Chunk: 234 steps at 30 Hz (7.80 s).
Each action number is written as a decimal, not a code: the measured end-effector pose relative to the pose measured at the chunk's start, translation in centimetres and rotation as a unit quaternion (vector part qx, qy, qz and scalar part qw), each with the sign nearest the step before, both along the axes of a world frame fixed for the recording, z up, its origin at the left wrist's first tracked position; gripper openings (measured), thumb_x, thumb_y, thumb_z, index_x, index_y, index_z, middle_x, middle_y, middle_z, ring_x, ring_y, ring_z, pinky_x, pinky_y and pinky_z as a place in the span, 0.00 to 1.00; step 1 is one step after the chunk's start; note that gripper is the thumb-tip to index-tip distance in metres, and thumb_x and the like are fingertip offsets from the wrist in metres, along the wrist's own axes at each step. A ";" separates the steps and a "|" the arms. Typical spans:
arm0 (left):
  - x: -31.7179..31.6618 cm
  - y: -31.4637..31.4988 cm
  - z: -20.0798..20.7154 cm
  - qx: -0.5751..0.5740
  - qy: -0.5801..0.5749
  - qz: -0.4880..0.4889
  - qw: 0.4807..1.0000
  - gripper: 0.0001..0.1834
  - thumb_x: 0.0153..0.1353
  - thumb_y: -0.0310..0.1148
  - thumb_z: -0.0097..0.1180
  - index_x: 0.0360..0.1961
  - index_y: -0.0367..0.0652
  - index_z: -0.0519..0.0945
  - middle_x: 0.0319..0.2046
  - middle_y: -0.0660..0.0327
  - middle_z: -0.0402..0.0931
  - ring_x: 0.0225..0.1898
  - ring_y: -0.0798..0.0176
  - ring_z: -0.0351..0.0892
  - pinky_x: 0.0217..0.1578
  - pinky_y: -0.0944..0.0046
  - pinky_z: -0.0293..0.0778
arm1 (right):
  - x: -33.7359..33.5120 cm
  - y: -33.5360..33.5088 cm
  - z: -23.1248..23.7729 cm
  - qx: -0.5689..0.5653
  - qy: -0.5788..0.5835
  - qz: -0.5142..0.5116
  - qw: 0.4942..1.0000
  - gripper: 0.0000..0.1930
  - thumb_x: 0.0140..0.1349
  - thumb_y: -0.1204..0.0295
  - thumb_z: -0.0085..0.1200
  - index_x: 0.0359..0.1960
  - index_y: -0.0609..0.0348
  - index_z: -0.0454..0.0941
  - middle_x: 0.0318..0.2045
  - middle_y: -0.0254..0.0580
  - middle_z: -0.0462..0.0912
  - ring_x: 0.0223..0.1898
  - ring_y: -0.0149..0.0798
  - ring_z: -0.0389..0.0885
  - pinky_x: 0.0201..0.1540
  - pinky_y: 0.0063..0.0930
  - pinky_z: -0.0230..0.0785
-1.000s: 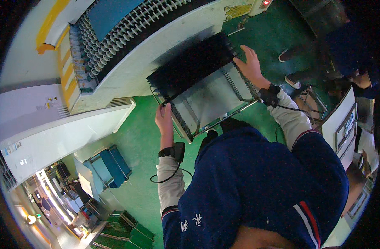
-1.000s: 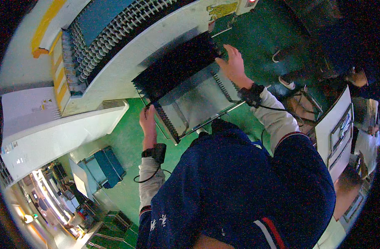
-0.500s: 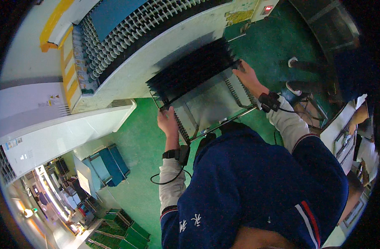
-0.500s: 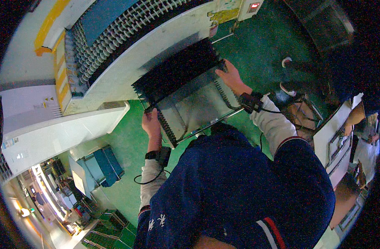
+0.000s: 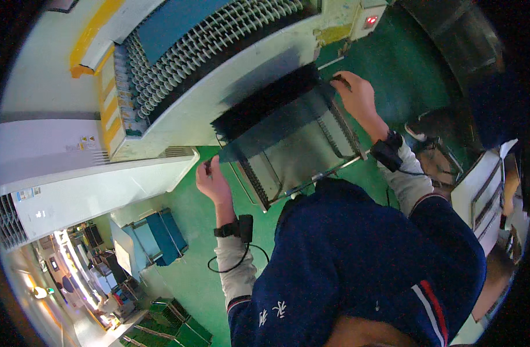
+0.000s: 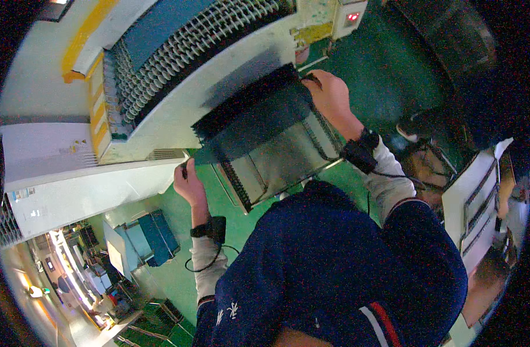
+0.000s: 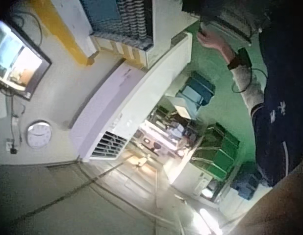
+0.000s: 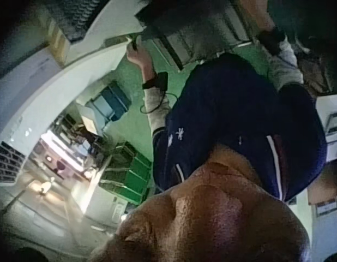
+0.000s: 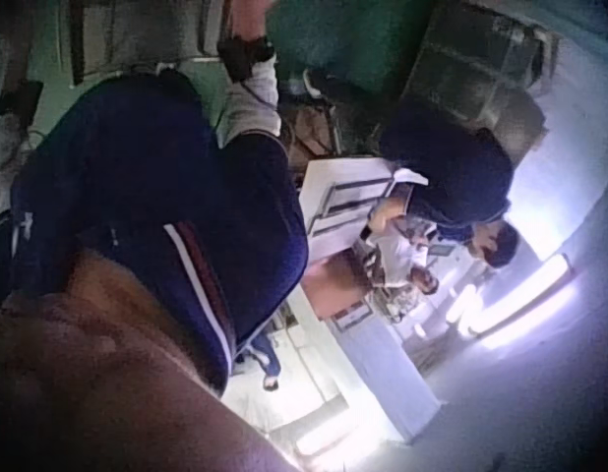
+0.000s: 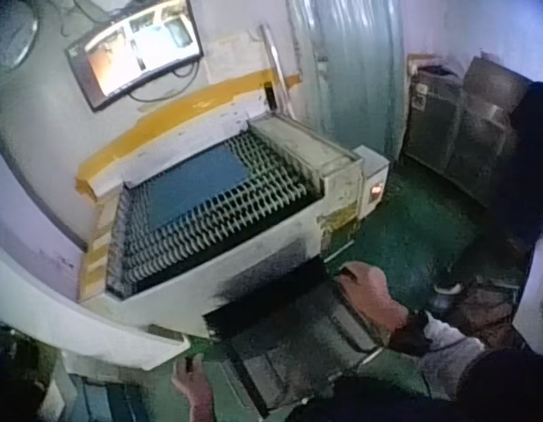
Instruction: Placing blue metal sheets into a processing machine one by one.
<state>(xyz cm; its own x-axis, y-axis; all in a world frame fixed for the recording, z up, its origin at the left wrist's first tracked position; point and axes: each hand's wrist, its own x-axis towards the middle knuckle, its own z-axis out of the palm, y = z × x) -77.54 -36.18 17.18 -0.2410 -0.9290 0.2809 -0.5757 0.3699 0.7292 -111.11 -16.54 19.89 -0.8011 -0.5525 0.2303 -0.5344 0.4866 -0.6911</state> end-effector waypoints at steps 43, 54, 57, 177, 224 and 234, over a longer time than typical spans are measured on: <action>1.8 -2.2 7.5 0.076 0.224 0.012 0.971 0.12 0.60 0.31 0.53 0.41 0.34 0.74 0.37 0.61 0.73 0.39 0.70 0.71 0.41 0.70 0.67 | -0.7 -4.7 6.2 -0.329 -0.609 0.108 0.713 0.16 0.54 0.75 0.56 0.45 0.61 0.74 0.39 0.40 0.79 0.42 0.38 0.77 0.47 0.33 0.68; 7.9 4.7 -3.3 0.304 0.213 0.040 0.928 0.11 0.59 0.33 0.53 0.36 0.33 0.75 0.28 0.60 0.76 0.31 0.69 0.74 0.34 0.70 0.68 | 1.6 -14.7 -1.7 -0.354 -0.717 0.089 0.594 0.10 0.50 0.78 0.57 0.30 0.54 0.67 0.28 0.34 0.70 0.29 0.36 0.68 0.45 0.32 0.62; 9.3 5.8 -3.9 0.325 0.201 0.059 0.922 0.11 0.59 0.33 0.54 0.36 0.34 0.75 0.28 0.60 0.77 0.31 0.69 0.74 0.33 0.70 0.69 | 2.9 -17.1 -2.6 -0.359 -0.742 0.061 0.563 0.11 0.51 0.77 0.58 0.28 0.52 0.65 0.26 0.34 0.69 0.29 0.35 0.67 0.48 0.34 0.60; 2.0 10.3 -16.9 0.260 -0.204 0.165 0.929 0.29 0.43 0.41 0.60 0.44 0.38 0.64 0.32 0.47 0.73 0.33 0.42 0.75 0.33 0.49 0.71 | -2.9 -26.8 -11.8 0.655 0.053 0.422 0.625 0.26 0.58 0.51 0.47 0.25 0.67 0.77 0.21 0.51 0.77 0.25 0.49 0.76 0.30 0.43 0.67; 4.9 9.7 -15.3 0.279 -0.079 0.158 0.944 0.24 0.44 0.32 0.59 0.41 0.39 0.62 0.36 0.47 0.70 0.40 0.43 0.71 0.39 0.49 0.69 | 1.4 -24.5 -6.9 0.359 -0.024 0.536 0.764 0.08 0.56 0.73 0.49 0.35 0.63 0.75 0.30 0.47 0.77 0.36 0.44 0.76 0.41 0.31 0.67; 5.6 9.3 -15.6 0.260 -0.064 0.122 0.956 0.23 0.45 0.32 0.55 0.42 0.38 0.62 0.36 0.44 0.70 0.38 0.41 0.73 0.38 0.47 0.69 | 8.5 -11.2 -2.8 0.126 0.063 0.578 0.803 0.12 0.52 0.77 0.51 0.40 0.65 0.73 0.36 0.48 0.75 0.39 0.47 0.74 0.42 0.33 0.66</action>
<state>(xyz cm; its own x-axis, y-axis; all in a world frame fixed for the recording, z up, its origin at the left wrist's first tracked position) -71.98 -26.91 1.56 -0.0013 -0.9679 -0.2514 -0.6953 -0.1798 0.6959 -102.63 -27.74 17.05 0.3030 -0.9524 0.0335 -0.7882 -0.2702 -0.5530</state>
